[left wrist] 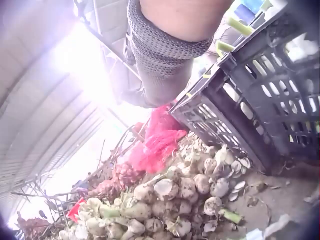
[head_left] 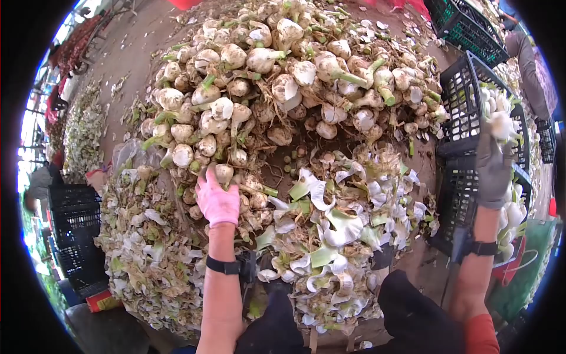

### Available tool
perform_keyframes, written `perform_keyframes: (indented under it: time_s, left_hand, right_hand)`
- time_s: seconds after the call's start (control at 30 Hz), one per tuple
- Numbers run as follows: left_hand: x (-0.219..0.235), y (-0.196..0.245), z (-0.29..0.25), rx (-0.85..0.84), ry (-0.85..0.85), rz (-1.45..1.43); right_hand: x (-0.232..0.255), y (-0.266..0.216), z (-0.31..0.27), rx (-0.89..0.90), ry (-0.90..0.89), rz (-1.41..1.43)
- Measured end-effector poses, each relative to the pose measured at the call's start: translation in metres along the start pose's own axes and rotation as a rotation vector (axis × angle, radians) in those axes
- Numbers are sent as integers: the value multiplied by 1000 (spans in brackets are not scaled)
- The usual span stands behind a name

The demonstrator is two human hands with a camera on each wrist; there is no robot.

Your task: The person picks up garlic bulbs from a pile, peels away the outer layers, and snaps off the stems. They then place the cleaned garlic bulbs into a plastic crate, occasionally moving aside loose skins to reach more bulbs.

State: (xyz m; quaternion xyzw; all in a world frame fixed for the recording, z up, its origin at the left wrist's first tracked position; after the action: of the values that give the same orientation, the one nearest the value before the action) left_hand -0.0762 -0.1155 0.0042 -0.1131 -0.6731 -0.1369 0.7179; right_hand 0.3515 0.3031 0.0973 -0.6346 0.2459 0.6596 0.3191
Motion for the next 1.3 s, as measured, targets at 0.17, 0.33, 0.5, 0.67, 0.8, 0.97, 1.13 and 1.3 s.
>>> perform_keyframes:
  time_s: [0.17,0.33,0.5,0.67,0.8,0.97,1.13,1.3]
  left_hand:
    - [-13,6,17,10,-212,261]
    - [14,71,-31,-38,-406,-1102]
    - [9,146,-98,88,-877,-1734]
    - [34,165,-110,-285,-644,-1455]
    - [64,170,-125,-538,-254,-1066]
    - [69,177,-128,-499,-354,-1050]
    - [38,172,-142,-170,-819,-1405]
    - [32,175,-147,-92,-1011,-1471]
  right_hand:
    - [29,66,-11,-117,82,-273]
    - [57,240,-70,-846,200,-1008]
    - [41,302,-79,-798,-167,-1275]
    - [41,264,-69,-486,348,-829]
    - [33,258,-61,-320,376,-826]
    - [42,251,-63,-266,394,-986]
    - [19,250,-65,-292,255,-953]
    - [32,233,-76,-481,296,-1675]
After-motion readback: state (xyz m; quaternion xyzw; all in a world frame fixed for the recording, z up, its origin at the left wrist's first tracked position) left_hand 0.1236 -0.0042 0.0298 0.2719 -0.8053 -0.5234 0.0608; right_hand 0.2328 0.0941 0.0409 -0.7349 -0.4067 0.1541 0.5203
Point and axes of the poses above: each hand's wrist, its own z-axis towards the middle knuckle, its own x-axis out of the back of the hand, y = z × x, the point moved 10 cm from there along z, towards the middle knuckle, and after that the axes turned 11 degrees about z, right-handed, at the moved point
